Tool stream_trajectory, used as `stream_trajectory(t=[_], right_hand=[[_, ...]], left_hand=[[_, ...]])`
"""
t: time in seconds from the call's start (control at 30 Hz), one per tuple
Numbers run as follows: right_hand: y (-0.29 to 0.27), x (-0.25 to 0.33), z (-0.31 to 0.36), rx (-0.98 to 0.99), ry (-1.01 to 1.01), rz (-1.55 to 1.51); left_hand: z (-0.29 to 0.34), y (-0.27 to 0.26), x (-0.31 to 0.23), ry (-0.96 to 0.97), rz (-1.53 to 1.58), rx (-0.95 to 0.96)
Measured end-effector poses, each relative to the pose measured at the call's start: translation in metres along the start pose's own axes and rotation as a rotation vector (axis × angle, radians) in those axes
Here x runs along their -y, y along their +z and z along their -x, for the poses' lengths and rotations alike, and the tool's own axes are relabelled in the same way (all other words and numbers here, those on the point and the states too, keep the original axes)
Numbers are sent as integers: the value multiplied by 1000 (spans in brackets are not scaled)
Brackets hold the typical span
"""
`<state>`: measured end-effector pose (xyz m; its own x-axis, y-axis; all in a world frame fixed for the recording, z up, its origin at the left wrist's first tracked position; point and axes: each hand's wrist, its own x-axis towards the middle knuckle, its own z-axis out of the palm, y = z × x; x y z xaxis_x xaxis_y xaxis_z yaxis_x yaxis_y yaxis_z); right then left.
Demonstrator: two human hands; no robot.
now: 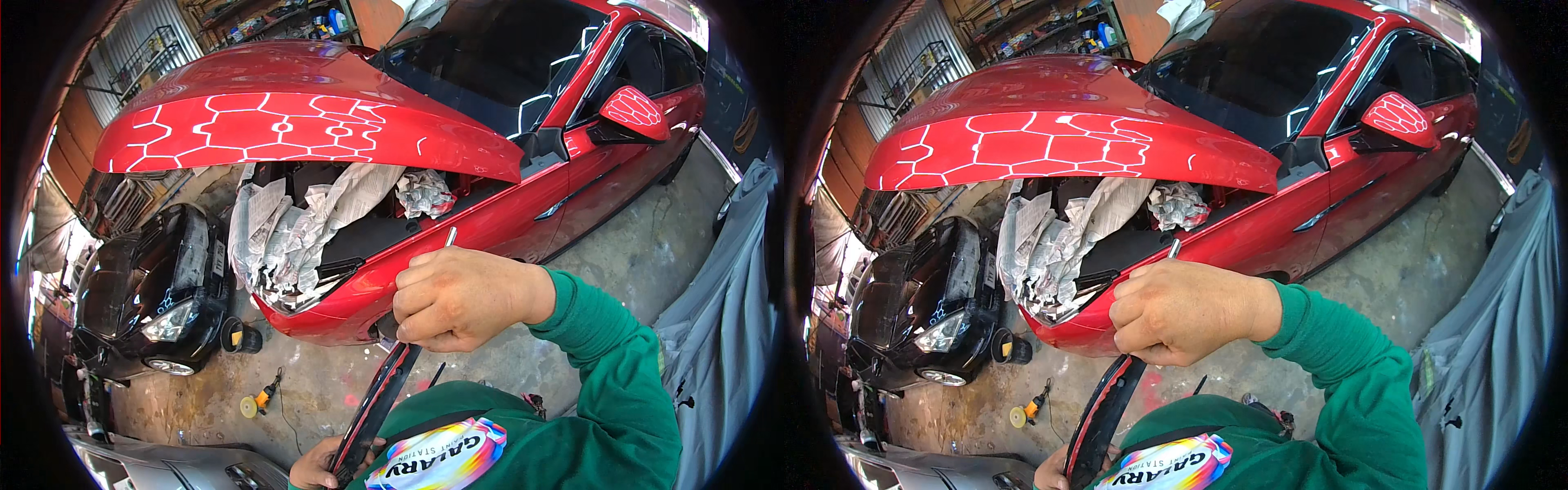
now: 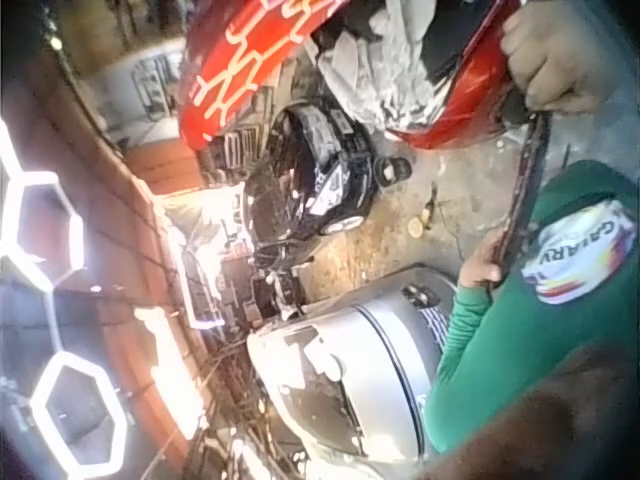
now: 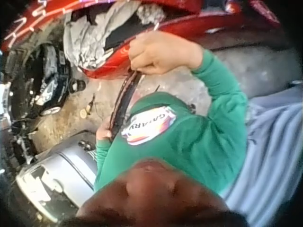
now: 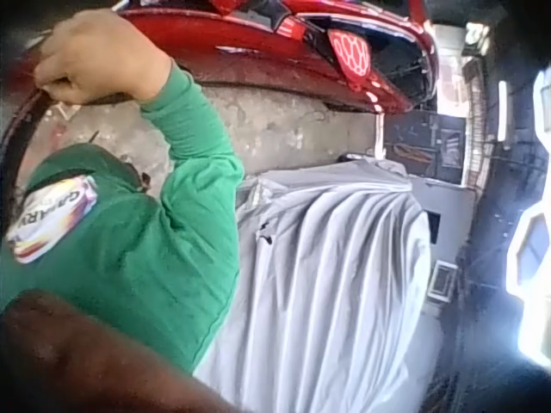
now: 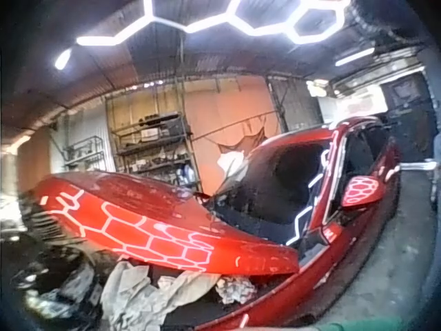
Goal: Installing a wheel arch trim piece on a car by applying and peeling adhesive tape.
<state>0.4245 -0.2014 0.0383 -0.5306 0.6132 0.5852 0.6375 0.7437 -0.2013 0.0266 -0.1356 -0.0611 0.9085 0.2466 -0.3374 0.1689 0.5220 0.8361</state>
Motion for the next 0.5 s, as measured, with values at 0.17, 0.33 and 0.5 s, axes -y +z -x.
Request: stream_trajectory(t=[0.17, 0.33, 0.5], right_hand=[[1, -2, 0, -16, -4, -11], [2, -3, 1, -16, -6, -1], [2, -3, 1, -16, -3, -12]], left_hand=[[0, 0, -2, -29, 5, 7], [1, 3, -3, -44, 6, -10], [0, 6, -3, -34, 22, -17]])
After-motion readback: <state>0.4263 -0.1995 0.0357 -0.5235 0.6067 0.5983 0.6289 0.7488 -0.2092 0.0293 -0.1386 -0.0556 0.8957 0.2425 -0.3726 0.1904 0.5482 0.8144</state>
